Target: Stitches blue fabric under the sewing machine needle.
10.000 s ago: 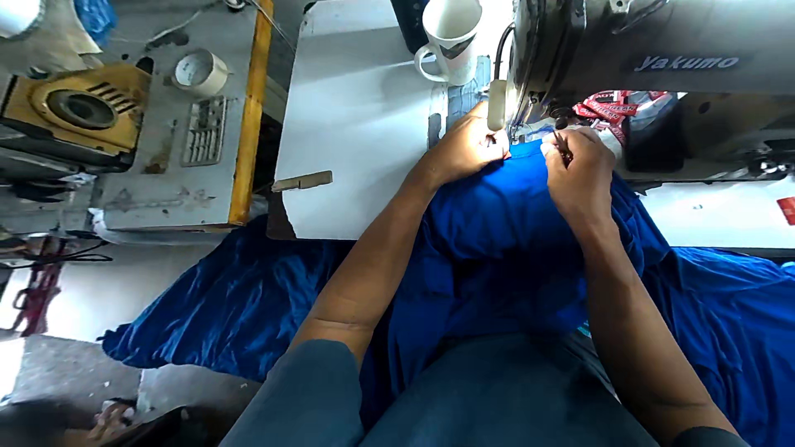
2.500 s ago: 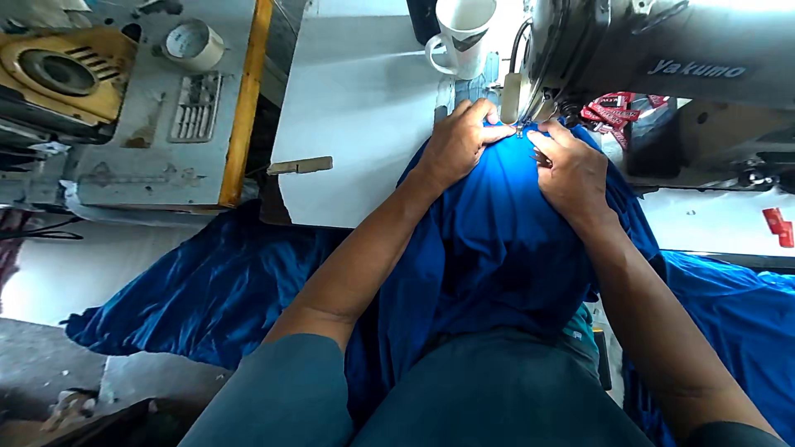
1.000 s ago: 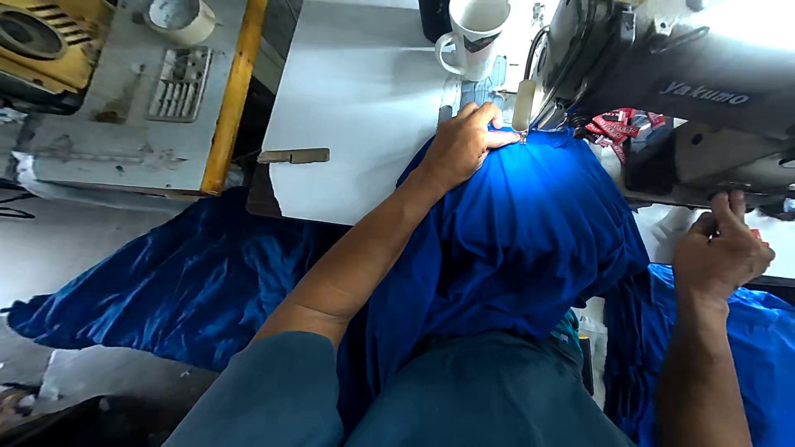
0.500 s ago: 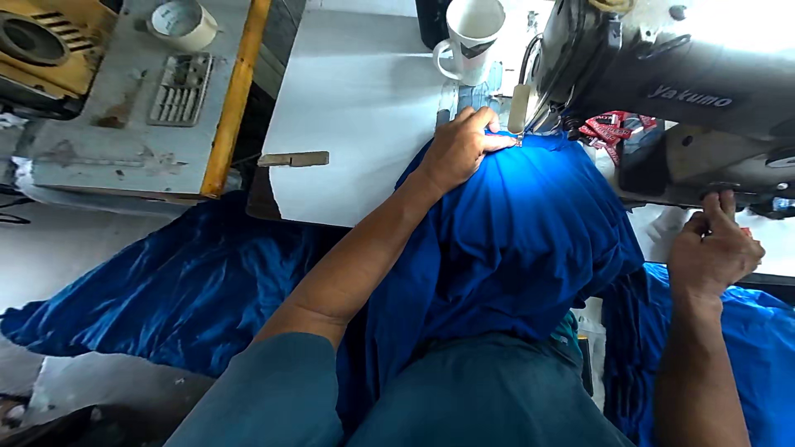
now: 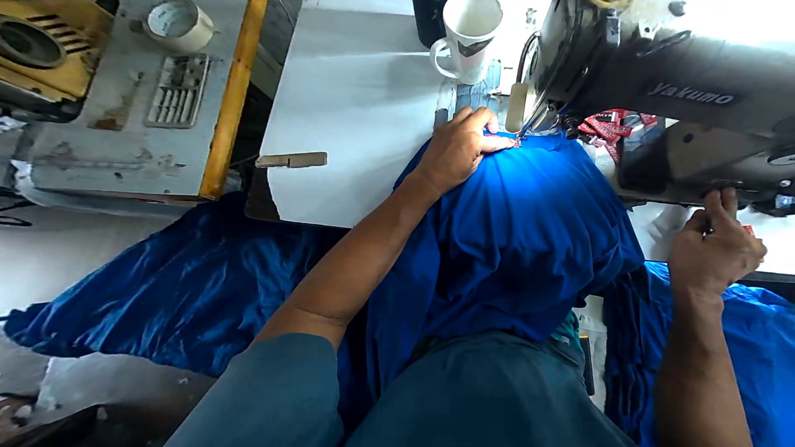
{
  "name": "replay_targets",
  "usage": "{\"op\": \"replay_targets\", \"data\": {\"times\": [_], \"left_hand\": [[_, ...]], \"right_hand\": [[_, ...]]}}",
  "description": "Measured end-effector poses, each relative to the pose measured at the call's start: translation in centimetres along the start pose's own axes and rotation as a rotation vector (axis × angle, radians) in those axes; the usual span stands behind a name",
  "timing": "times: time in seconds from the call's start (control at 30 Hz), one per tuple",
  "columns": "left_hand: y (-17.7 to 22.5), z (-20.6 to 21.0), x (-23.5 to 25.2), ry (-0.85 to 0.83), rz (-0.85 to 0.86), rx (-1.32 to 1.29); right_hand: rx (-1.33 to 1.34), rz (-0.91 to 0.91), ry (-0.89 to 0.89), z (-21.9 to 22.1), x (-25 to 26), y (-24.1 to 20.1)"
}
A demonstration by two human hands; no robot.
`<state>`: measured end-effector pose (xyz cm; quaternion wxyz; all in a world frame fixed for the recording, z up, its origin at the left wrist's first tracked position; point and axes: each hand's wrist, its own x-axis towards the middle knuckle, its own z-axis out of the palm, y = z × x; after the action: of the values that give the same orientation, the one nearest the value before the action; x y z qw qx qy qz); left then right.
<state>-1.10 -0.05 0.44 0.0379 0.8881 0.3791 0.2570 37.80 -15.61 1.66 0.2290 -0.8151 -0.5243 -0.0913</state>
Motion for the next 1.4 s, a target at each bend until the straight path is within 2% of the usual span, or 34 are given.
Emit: {"op": "replay_targets", "data": {"times": [1.1, 1.4], "left_hand": [[0.00, 0.03, -0.19, 0.015, 0.019, -0.008], [0.12, -0.01, -0.18, 0.016, 0.019, -0.009]], "right_hand": [[0.002, -0.019, -0.003, 0.13, -0.04, 0.29], [0.025, -0.060, 0.117, 0.41, -0.49, -0.16]]}}
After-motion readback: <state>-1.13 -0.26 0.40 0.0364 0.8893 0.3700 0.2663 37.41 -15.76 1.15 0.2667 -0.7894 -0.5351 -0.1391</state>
